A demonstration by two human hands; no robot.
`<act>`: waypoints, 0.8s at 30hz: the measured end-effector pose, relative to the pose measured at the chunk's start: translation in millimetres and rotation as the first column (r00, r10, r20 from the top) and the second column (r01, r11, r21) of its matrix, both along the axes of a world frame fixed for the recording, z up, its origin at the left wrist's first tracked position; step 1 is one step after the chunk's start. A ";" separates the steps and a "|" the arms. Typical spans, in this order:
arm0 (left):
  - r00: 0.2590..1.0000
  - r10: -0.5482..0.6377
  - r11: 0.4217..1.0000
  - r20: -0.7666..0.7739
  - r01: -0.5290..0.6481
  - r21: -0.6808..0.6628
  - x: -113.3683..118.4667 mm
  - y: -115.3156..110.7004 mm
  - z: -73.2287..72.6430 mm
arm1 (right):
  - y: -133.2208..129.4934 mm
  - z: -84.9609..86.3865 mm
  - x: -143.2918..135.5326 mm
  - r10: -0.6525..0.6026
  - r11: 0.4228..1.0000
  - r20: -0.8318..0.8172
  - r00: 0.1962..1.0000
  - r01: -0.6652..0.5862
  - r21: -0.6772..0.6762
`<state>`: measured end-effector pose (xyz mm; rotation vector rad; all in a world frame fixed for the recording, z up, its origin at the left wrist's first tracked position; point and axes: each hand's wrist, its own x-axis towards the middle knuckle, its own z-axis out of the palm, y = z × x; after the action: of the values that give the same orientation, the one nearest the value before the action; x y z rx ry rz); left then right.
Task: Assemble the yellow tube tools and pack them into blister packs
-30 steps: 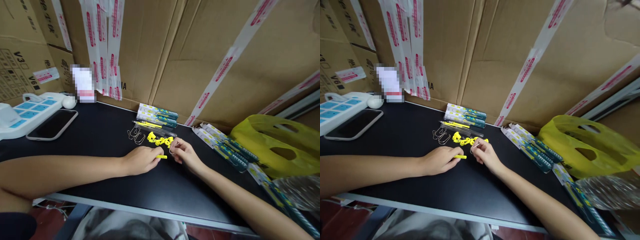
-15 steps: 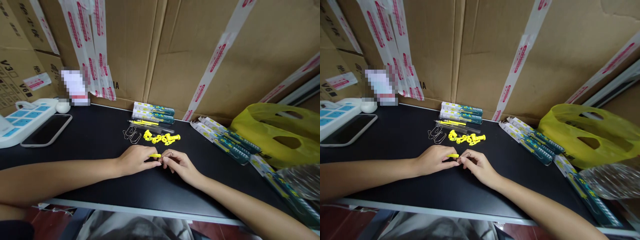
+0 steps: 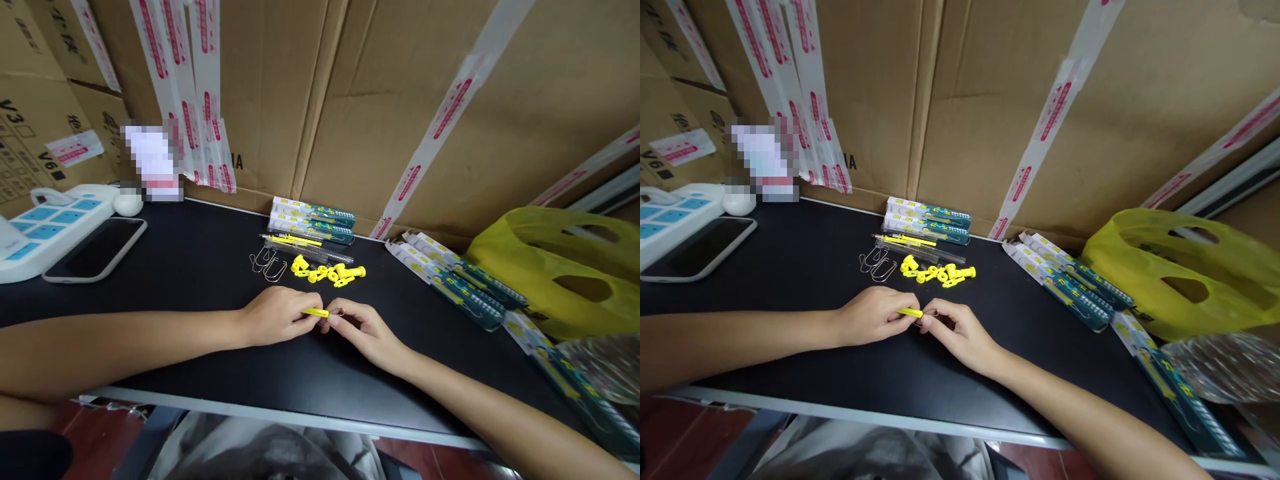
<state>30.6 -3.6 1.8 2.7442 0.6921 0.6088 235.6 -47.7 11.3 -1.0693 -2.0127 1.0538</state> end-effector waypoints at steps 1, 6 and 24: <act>1.000 -0.001 1.000 -0.005 0.001 0.015 0.0 0.2 -0.8 | 0.9 1.0 2.0 -0.009 1.000 0.010 1.000 0.009 0.006; 0.999 0.018 0.999 -0.028 -0.017 0.037 0.2 -0.2 -1.1 | 7.3 -0.7 11.9 -0.006 0.997 0.118 0.993 -0.004 0.083; 0.995 0.099 0.981 0.014 -0.095 -0.172 -3.6 1.6 11.2 | 10.6 -10.9 12.5 -0.072 0.951 0.248 0.966 -0.008 0.309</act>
<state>27.0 -2.0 13.0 2.5542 0.8360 0.5715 248.1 -37.1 0.4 -1.1078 -2.2629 0.5779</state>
